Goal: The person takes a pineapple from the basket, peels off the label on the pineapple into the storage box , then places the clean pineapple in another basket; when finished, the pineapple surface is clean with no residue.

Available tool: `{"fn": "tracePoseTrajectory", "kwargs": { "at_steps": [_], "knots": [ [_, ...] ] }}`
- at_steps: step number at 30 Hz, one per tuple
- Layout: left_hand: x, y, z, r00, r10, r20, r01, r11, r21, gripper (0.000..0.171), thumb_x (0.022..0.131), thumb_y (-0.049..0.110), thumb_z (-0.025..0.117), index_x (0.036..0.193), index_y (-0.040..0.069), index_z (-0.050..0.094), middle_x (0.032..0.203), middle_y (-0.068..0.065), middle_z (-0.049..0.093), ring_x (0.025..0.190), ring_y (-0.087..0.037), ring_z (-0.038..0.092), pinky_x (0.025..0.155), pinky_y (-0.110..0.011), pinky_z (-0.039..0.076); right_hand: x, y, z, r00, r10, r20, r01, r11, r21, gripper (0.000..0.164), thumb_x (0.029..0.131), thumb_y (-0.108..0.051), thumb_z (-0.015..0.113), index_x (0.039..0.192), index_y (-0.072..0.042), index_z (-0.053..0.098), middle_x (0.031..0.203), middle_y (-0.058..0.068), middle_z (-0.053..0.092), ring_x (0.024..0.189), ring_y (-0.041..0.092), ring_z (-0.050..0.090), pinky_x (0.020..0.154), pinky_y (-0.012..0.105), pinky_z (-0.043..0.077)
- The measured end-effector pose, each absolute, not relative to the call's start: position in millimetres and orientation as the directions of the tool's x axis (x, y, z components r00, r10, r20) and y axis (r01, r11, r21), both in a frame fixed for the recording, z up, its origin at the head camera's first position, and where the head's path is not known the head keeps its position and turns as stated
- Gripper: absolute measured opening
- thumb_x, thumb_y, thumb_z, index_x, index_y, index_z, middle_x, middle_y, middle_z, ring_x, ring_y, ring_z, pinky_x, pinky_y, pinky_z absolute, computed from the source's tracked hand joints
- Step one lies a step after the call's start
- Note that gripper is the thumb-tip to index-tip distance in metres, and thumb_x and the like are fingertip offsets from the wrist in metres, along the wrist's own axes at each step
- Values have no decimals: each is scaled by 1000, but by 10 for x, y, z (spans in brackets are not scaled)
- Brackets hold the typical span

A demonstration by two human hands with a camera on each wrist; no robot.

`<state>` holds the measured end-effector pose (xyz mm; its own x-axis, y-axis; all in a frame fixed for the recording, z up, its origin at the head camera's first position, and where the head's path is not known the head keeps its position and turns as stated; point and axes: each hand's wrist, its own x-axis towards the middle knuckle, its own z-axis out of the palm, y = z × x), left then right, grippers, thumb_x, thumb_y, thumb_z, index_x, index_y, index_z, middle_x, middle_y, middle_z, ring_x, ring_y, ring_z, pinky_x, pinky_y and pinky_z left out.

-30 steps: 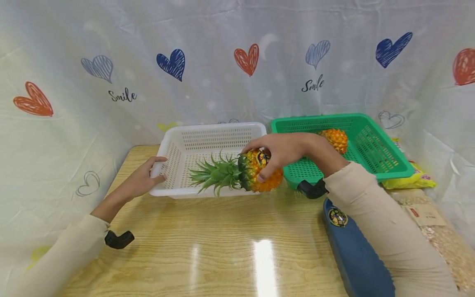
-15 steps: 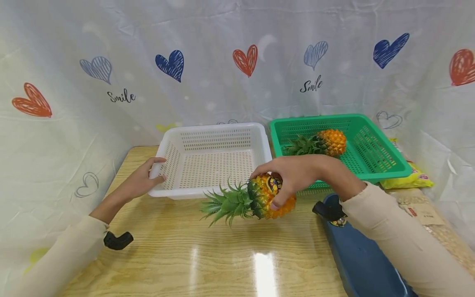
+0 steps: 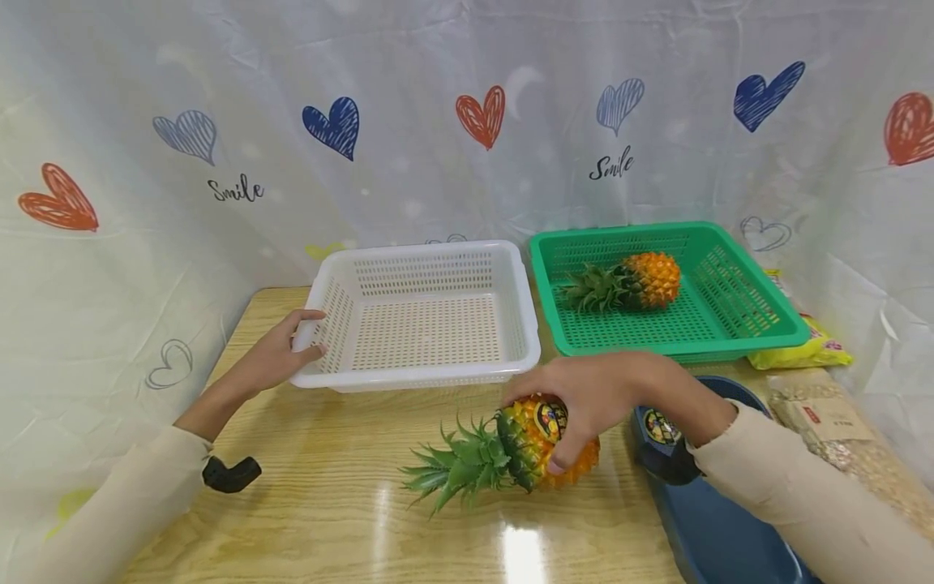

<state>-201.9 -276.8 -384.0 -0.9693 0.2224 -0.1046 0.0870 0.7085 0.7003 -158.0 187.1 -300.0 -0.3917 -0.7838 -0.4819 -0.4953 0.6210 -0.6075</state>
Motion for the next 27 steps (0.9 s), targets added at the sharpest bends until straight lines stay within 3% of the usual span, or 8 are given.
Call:
{"fn": "tracePoseTrajectory", "kwargs": {
  "at_steps": [4, 11, 16, 22, 27],
  "knots": [
    [-2005, -2761, -3824, -970, 222, -104, 87, 711, 698, 62, 101, 16, 57, 155, 3, 28, 139, -28, 53, 112, -37, 64, 87, -46, 53, -1504, 1882, -3105, -353, -799, -487, -486, 601, -635, 80, 83, -46, 76, 153, -24, 42, 156, 6, 41, 140, 37, 44, 107, 51, 41],
    [-2011, -2765, -3833, -970, 225, -96, 96, 713, 694, 62, 101, 15, 57, 154, 2, 28, 139, -29, 53, 113, -38, 64, 88, -47, 53, -1384, 1886, -3347, -344, -829, -442, -476, 559, -678, 75, 81, -42, 77, 148, -27, 47, 149, 0, 49, 130, 20, 53, 101, 38, 47],
    [-2022, -2773, -3840, -970, 223, -96, 95, 713, 694, 62, 101, 15, 57, 155, 3, 28, 140, -28, 52, 114, -38, 63, 89, -48, 52, -1333, 1876, -3525, -364, -847, -388, -447, 524, -725, 74, 81, -39, 79, 147, -24, 49, 142, -3, 53, 120, 9, 56, 95, 34, 51],
    [-2020, -2774, -3837, -969, 227, -94, 99, 711, 697, 62, 101, 14, 56, 155, 2, 28, 139, -29, 52, 114, -38, 63, 90, -49, 52, -1281, 1855, -3695, -410, -849, -334, -405, 498, -767, 74, 82, -34, 78, 148, -18, 48, 137, 3, 54, 107, 7, 59, 84, 32, 53],
    [-2014, -2766, -3834, -968, 230, -99, 97, 708, 699, 62, 101, 15, 57, 155, 2, 27, 139, -29, 52, 113, -38, 63, 90, -49, 52, -1234, 1806, -3782, -473, -839, -269, -432, 487, -759, 73, 79, -36, 80, 144, -15, 53, 123, -2, 59, 96, 5, 61, 73, 29, 56]
  ]
}}
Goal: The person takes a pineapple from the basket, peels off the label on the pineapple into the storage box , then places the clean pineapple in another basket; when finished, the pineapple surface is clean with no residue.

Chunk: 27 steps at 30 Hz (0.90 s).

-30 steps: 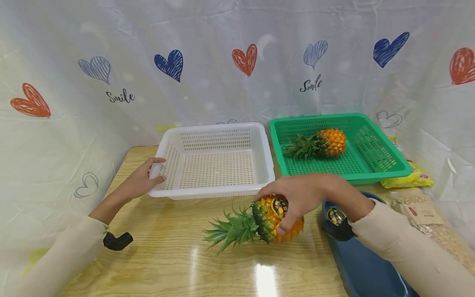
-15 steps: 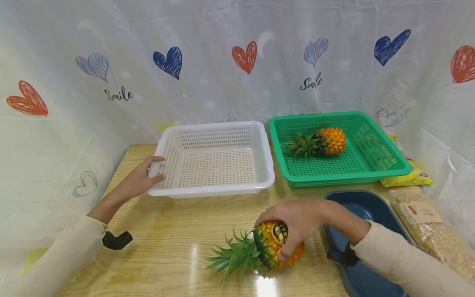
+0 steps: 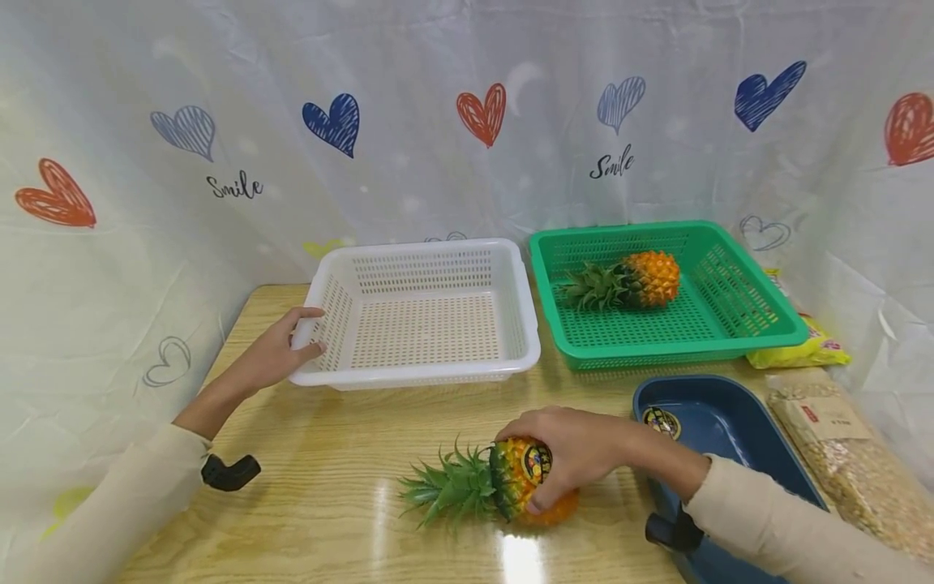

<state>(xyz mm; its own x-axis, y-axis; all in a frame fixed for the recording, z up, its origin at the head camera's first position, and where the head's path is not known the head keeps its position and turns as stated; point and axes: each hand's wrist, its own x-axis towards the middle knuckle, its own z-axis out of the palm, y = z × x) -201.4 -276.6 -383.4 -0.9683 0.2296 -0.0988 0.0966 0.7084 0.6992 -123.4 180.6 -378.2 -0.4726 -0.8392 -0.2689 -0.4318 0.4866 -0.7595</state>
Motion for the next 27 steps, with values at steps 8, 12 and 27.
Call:
{"fn": "tracePoseTrajectory", "kwargs": {
  "at_steps": [8, 12, 27],
  "knots": [
    [-2018, -2750, -3834, -969, 229, -97, 99, 712, 696, 63, 101, 15, 56, 155, 2, 27, 139, -29, 53, 114, -38, 64, 90, -50, 52, -1176, 1772, -3837, -530, -805, -268, -425, 525, -737, 76, 77, -40, 81, 144, -15, 53, 119, -4, 59, 93, 4, 60, 71, 26, 55],
    [-2013, -2749, -3828, -970, 223, -101, 92, 715, 693, 62, 101, 16, 57, 155, 2, 28, 137, -28, 54, 112, -37, 64, 88, -48, 53, -1169, 1773, -3846, -537, -800, -267, -422, 529, -736, 76, 78, -41, 81, 144, -16, 53, 121, -3, 59, 93, 5, 60, 71, 27, 55],
    [-2012, -2727, -3788, -980, 194, -36, 124, 747, 653, 59, 99, 18, 59, 149, -4, 36, 147, -38, 24, 128, -50, 39, 96, -61, 44, -1152, 1772, -3909, -556, -803, -215, -423, 496, -758, 76, 76, -39, 82, 144, -18, 53, 120, -2, 58, 95, 6, 59, 71, 27, 56]
  ]
}}
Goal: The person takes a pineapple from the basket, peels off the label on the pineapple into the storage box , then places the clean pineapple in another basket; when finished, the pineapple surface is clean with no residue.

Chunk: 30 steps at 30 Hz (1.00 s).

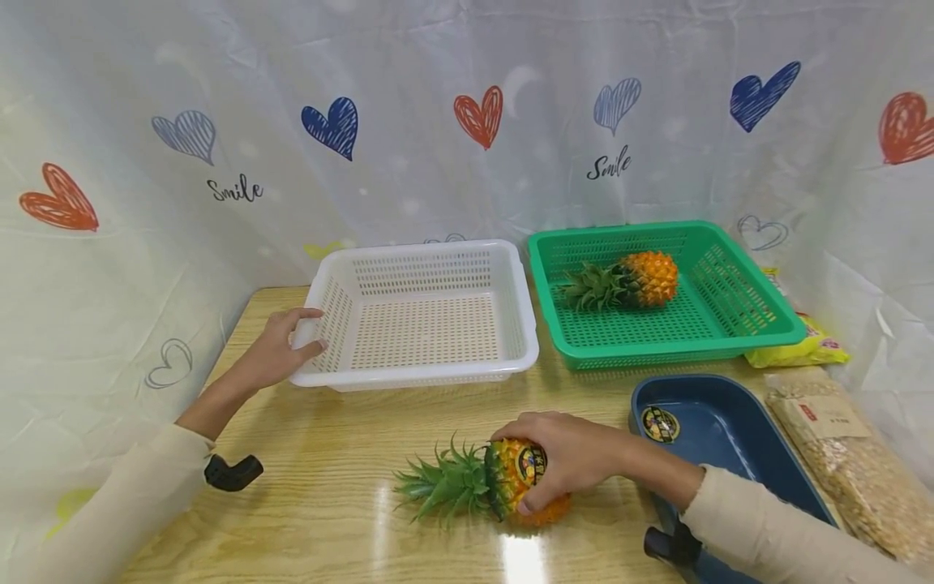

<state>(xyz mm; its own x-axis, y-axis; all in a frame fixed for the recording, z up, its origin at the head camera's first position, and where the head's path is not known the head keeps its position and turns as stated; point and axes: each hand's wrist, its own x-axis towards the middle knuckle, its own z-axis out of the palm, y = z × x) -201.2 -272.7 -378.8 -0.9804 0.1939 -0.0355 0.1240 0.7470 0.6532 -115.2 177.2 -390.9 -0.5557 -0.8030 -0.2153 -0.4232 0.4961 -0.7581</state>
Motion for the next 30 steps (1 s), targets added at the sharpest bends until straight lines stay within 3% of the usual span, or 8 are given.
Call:
{"fn": "tracePoseTrajectory", "kwargs": {
  "at_steps": [3, 7, 16, 30],
  "knots": [
    [-2007, -2745, -3761, -988, 153, 0, 118, 762, 637, 61, 99, 21, 60, 150, -3, 37, 153, -39, 15, 138, -55, 24, 104, -71, 33, -1152, 1762, -3905, -548, -807, -220, -416, 491, -766, 76, 77, -39, 82, 144, -17, 53, 121, -2, 58, 96, 7, 59, 73, 27, 56],
    [-1987, -2770, -3706, -988, 121, 92, 152, 748, 647, 59, 98, 19, 62, 148, -4, 41, 156, -35, 21, 144, -53, 19, 107, -74, 25, -1149, 1758, -3902, -541, -809, -231, -395, 487, -779, 77, 78, -38, 82, 145, -15, 52, 122, -1, 57, 97, 7, 59, 73, 28, 56],
    [-1708, -2598, -3464, -975, 108, 194, 218, 624, 751, 54, 100, 22, 62, 148, 5, 44, 151, -24, 30, 142, -46, 30, 108, -63, 35, -1154, 1763, -3917, -544, -807, -230, -400, 490, -774, 77, 78, -39, 82, 145, -15, 52, 123, 0, 57, 98, 7, 59, 74, 29, 55],
    [-1370, -2106, -3441, -927, 324, 191, 343, 522, 781, 51, 100, 21, 65, 146, 14, 45, 149, -11, 38, 139, -35, 42, 107, -55, 42, -1157, 1769, -3973, -553, -807, -207, -384, 468, -796, 76, 78, -38, 82, 145, -16, 52, 121, 1, 57, 96, 7, 60, 73, 28, 56]
  ]
}}
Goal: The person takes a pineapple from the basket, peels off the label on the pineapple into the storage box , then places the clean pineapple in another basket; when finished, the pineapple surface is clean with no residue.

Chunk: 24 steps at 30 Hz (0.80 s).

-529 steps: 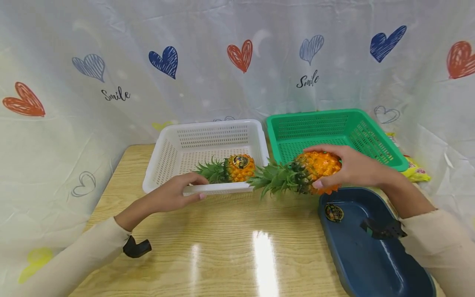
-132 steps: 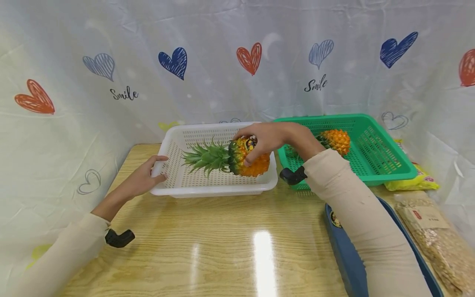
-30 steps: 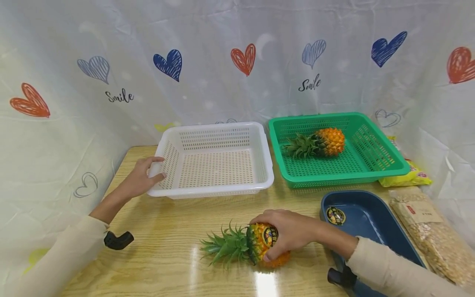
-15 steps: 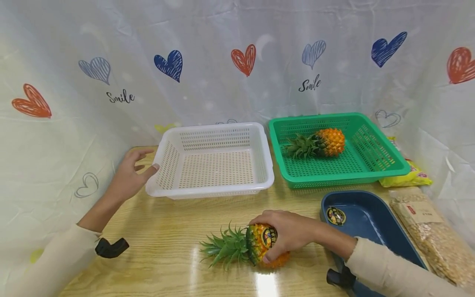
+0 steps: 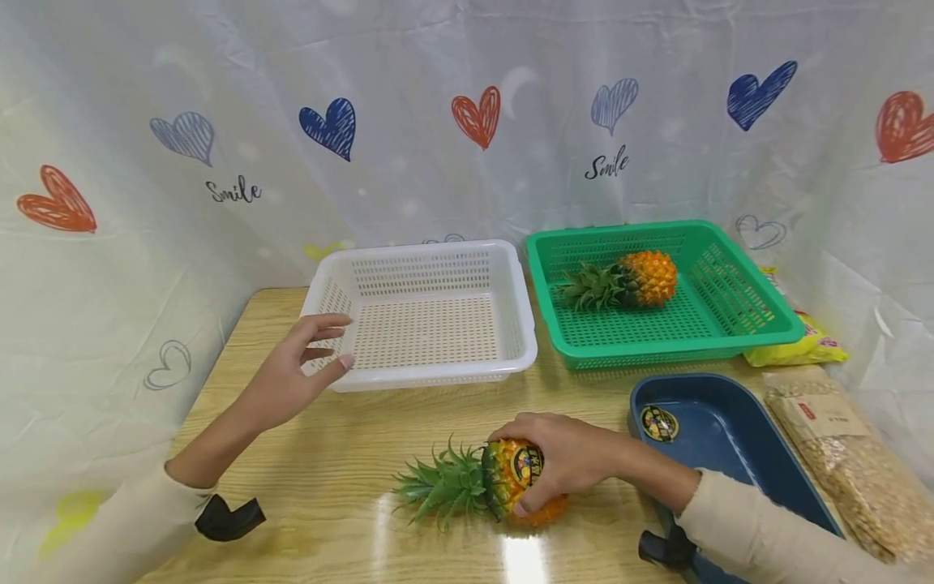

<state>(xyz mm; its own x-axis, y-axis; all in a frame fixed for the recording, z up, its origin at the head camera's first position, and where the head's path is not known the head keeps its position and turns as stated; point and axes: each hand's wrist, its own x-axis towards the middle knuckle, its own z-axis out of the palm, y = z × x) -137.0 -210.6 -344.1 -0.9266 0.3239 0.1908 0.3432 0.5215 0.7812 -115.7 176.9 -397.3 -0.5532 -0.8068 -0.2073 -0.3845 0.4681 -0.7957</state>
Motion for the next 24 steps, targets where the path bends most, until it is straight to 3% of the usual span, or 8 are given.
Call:
{"fn": "tracePoseTrajectory", "kwargs": {
  "at_steps": [6, 14, 19, 24],
  "knots": [
    [-1215, -1870, -3496, -895, 421, 149, 363, 490, 792, 50, 98, 25, 67, 144, 21, 47, 146, -4, 44, 136, -29, 46, 106, -53, 43, -1146, 1769, -3986, -559, -805, -197, -386, 464, -797, 76, 78, -38, 82, 145, -17, 52, 120, 1, 57, 96, 7, 60, 72, 28, 57],
    [-1024, -1551, -3696, -828, 559, 51, 379, 490, 785, 55, 96, 29, 69, 145, 19, 46, 140, -2, 48, 131, -27, 49, 107, -52, 42, -1140, 1752, -3977, -575, -791, -207, -368, 477, -798, 75, 78, -39, 82, 144, -17, 52, 119, 1, 57, 95, 8, 61, 73, 28, 56],
    [-930, -1404, -3855, -773, 632, -62, 372, 529, 763, 63, 96, 48, 64, 150, 25, 41, 148, -4, 43, 137, -29, 44, 106, -59, 41, -1138, 1757, -3976, -577, -788, -215, -354, 479, -803, 75, 79, -38, 82, 144, -17, 52, 120, 1, 57, 96, 8, 61, 73, 29, 56],
    [-879, -1317, -3986, -717, 687, -117, 398, 542, 740, 73, 94, 62, 59, 155, 29, 35, 156, -3, 34, 142, -27, 39, 105, -55, 43, -1136, 1750, -3984, -579, -786, -216, -338, 473, -814, 74, 80, -36, 82, 144, -13, 52, 119, 2, 58, 93, 8, 62, 72, 29, 57]
  ]
}}
